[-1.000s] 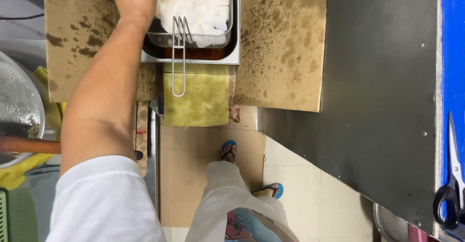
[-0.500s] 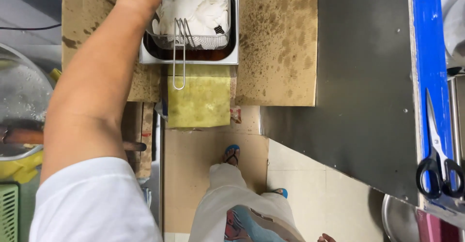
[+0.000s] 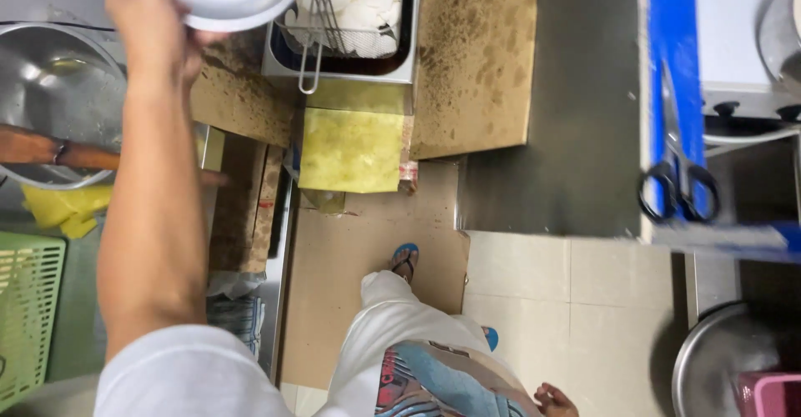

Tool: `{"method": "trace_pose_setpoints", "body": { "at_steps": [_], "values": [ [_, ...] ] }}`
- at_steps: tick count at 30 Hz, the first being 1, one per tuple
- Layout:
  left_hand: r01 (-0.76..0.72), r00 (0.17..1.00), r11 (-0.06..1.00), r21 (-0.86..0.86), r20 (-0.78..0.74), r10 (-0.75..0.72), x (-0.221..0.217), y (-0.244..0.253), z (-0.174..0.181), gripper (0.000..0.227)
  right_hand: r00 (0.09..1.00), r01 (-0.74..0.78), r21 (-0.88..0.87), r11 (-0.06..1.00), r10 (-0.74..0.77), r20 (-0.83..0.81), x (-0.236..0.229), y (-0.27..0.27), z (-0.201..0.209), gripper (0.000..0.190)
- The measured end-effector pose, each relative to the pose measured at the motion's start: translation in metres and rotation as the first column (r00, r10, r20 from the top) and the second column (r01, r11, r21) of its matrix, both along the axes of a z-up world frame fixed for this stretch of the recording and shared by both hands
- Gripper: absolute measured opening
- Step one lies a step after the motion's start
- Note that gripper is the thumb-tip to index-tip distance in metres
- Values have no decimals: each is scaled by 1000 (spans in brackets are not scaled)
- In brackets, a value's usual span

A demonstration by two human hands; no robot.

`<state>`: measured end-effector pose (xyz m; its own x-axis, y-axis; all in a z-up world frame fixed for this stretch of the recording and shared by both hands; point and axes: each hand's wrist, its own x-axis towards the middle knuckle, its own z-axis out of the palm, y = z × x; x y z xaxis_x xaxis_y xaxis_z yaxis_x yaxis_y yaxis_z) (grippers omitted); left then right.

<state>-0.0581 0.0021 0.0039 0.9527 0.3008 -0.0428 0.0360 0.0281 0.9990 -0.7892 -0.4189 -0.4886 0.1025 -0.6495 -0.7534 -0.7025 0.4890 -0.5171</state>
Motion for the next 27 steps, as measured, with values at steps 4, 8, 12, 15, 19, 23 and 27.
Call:
{"method": "trace_pose_setpoints", "body": {
  "at_steps": [4, 8, 12, 15, 19, 23, 27],
  "values": [
    [111, 993, 944, 310, -8, -114, -138, 6, -17, 51, 997, -65, 144, 987, 71, -34, -25, -50, -16, 29],
    [511, 818, 858, 56, -337, -466, -249, -5, -109, 61, 987, -120, 194, 974, 96, 128, -83, -83, -36, 26],
    [696, 583, 670, -259, -341, -737, -340, -86, -185, 71, 997, -73, 243, 967, 67, 33, -129, -102, -15, 16],
    [778, 442, 498, -382, -230, -867, -383, -167, -181, 60, 999, -30, 210, 977, 26, 20, -152, -110, 3, 36],
    [815, 323, 376, -441, -194, -926, -399, -272, -189, 47, 988, 55, 122, 991, -71, 137, -179, -119, 5, 39],
    [854, 244, 320, -409, -228, -943, -413, -384, -179, 48, 896, 227, 89, 970, -244, 370, -185, -99, 26, 43],
    [898, 156, 252, -361, -275, -949, -434, -505, -169, 47, 887, 377, 59, 924, -379, 264, -188, -67, 47, 48]
  ]
}}
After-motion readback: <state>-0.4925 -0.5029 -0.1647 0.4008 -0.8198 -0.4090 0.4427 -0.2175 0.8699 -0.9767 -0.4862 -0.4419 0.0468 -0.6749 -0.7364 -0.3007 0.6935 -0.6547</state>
